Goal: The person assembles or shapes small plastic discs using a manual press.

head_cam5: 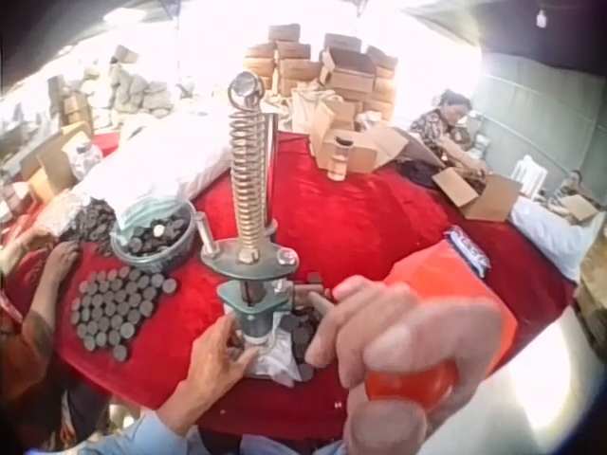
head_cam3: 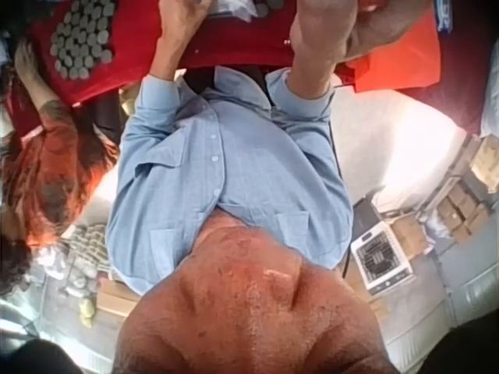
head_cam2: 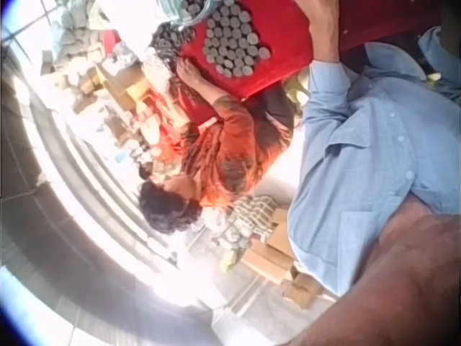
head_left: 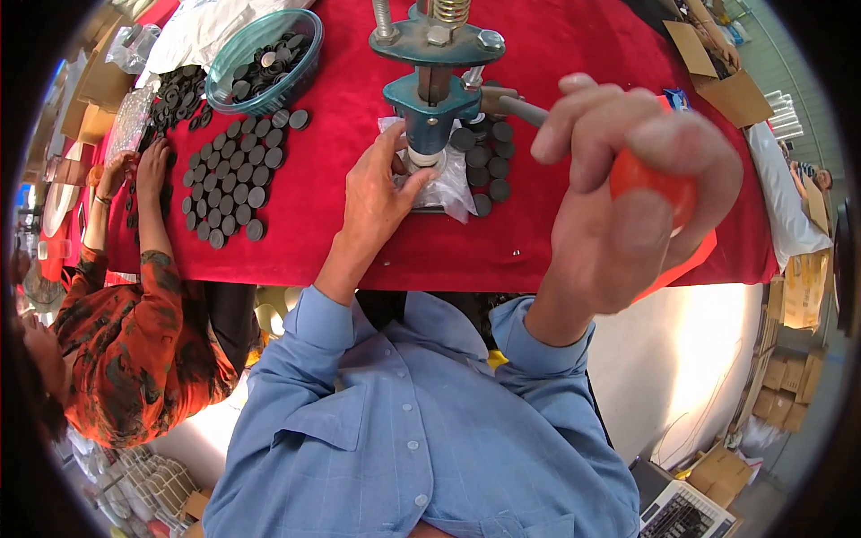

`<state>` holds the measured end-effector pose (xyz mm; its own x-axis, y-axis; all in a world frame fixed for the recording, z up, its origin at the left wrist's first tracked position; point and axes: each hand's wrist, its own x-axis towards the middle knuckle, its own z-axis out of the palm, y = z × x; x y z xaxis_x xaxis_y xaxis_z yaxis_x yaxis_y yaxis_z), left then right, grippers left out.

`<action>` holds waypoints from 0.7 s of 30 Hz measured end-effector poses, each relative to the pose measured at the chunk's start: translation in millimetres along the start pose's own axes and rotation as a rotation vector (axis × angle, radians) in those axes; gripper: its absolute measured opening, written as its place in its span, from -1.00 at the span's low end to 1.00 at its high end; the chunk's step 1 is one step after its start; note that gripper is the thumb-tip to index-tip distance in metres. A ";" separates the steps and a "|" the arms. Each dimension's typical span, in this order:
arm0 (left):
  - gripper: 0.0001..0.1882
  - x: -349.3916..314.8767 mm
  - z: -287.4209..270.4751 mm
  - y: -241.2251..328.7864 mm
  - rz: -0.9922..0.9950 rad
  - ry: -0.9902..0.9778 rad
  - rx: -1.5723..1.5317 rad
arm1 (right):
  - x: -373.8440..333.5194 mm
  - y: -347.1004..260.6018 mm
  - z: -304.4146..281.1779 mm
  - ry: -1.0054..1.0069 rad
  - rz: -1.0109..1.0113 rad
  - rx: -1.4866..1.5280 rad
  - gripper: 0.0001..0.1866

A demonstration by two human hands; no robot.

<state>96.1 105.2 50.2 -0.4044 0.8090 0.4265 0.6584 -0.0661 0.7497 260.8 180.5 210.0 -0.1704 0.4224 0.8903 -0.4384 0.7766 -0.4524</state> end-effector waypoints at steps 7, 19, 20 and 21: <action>-0.37 0.7 -22.2 -21.2 -0.039 0.078 -0.128 | -62.8 -17.3 -2.7 -0.013 0.009 0.096 -0.82; -0.63 38.0 -62.5 -125.0 0.066 0.181 0.669 | -94.6 -22.4 -4.2 -0.015 -0.031 -0.112 -0.75; -0.64 36.5 -63.1 -129.0 0.109 0.185 0.630 | -90.9 -22.4 -2.9 -0.001 -0.040 -0.101 -0.75; -0.64 37.8 -59.8 -123.2 0.110 0.181 0.624 | -85.9 -22.2 -4.6 -0.002 -0.038 -0.108 -0.75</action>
<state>-38.2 109.0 4.2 -0.3780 0.7025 0.6030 0.9245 0.2522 0.2858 289.2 129.1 143.4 -0.1569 0.3909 0.9069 -0.3471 0.8379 -0.4212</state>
